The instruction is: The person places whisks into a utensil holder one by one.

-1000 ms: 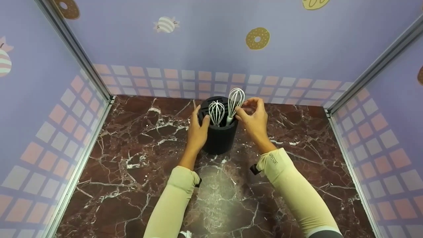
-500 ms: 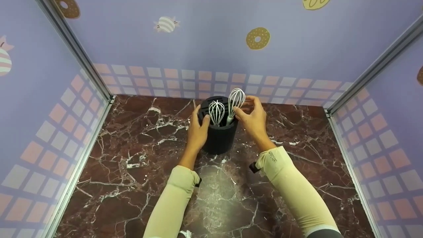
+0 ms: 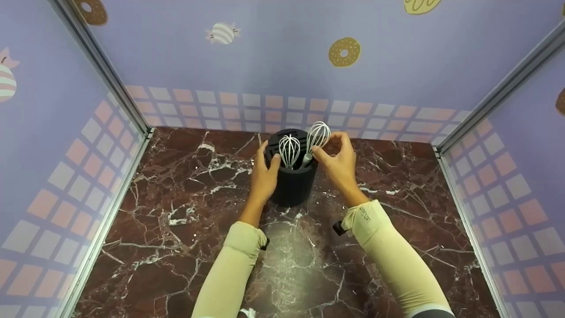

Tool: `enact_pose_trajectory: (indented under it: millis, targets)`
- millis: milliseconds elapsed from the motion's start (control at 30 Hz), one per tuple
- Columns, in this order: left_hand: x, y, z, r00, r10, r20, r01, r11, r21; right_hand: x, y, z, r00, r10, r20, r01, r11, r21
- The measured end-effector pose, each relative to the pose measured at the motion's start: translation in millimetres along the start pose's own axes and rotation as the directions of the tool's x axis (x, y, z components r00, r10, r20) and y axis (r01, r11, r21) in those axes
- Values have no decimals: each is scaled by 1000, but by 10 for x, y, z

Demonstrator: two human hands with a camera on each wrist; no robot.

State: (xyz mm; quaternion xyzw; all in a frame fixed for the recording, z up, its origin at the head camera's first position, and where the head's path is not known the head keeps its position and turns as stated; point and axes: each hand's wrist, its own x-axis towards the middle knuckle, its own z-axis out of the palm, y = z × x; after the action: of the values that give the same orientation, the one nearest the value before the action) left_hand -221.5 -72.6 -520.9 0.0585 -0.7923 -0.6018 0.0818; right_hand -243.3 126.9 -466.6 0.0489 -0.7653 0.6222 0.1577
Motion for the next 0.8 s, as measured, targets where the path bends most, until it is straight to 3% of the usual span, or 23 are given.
enact_pose_trajectory:
  millis: [367,800]
  targets:
    - [21,-22,27,1000,-4,-10,4,1000,2,-42,80,-18,1000,-14,8,14,997,-70]
    - [30,-24,-16,1000,-25,-4,25,1000,5,-104,68,-125,999,49,21,-50,997,58]
